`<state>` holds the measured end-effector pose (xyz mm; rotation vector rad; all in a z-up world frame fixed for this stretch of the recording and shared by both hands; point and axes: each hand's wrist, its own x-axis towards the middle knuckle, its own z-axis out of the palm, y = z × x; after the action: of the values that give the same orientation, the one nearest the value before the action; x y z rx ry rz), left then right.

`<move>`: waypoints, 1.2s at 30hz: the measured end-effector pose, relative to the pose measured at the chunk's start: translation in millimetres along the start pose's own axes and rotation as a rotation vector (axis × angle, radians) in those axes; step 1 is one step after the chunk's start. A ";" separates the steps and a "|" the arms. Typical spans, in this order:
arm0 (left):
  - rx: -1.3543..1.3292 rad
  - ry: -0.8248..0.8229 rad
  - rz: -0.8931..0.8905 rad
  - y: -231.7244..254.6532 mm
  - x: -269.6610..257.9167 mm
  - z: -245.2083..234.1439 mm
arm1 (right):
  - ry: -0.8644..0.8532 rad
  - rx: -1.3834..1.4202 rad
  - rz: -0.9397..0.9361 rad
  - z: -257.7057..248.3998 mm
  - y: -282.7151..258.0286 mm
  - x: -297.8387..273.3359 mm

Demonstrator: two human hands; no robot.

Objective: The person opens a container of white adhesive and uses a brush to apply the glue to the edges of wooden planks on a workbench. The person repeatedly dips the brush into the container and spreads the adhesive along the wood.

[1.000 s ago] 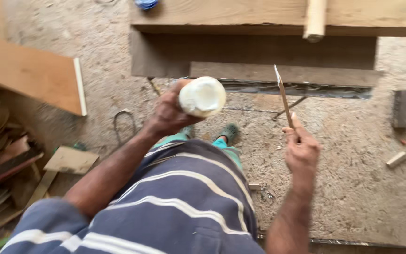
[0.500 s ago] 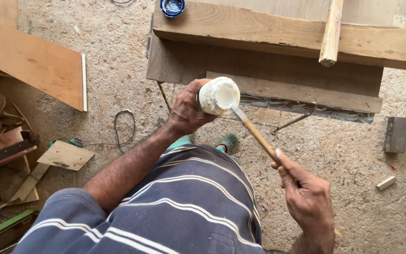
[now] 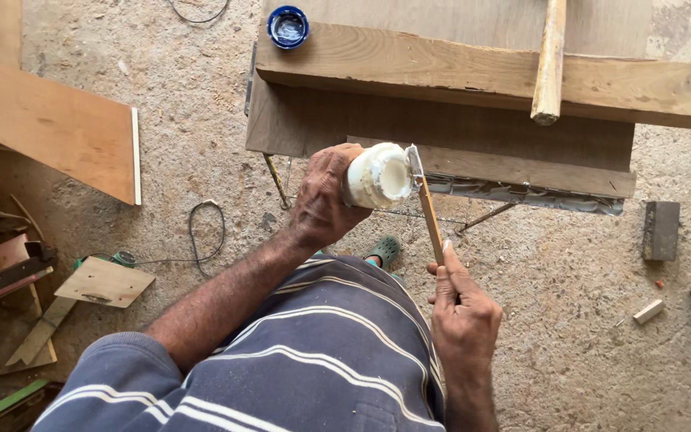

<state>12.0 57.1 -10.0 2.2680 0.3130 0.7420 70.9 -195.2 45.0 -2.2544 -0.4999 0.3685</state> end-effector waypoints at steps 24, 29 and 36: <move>-0.076 -0.136 -0.179 -3.7 7.2 8.6 | 0.071 0.262 0.138 -5.2 31.2 0.7; -0.014 -0.138 -0.265 -14.6 -3.3 -5.2 | 0.102 0.211 0.694 -9.9 100.2 34.8; 0.036 -0.189 -0.279 -23.6 -15.8 -20.9 | 0.221 0.535 0.795 34.1 144.9 65.6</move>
<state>-13.2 79.1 -21.1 2.2458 0.5417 0.3782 148.7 -232.5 -92.8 -1.8371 0.5804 0.5555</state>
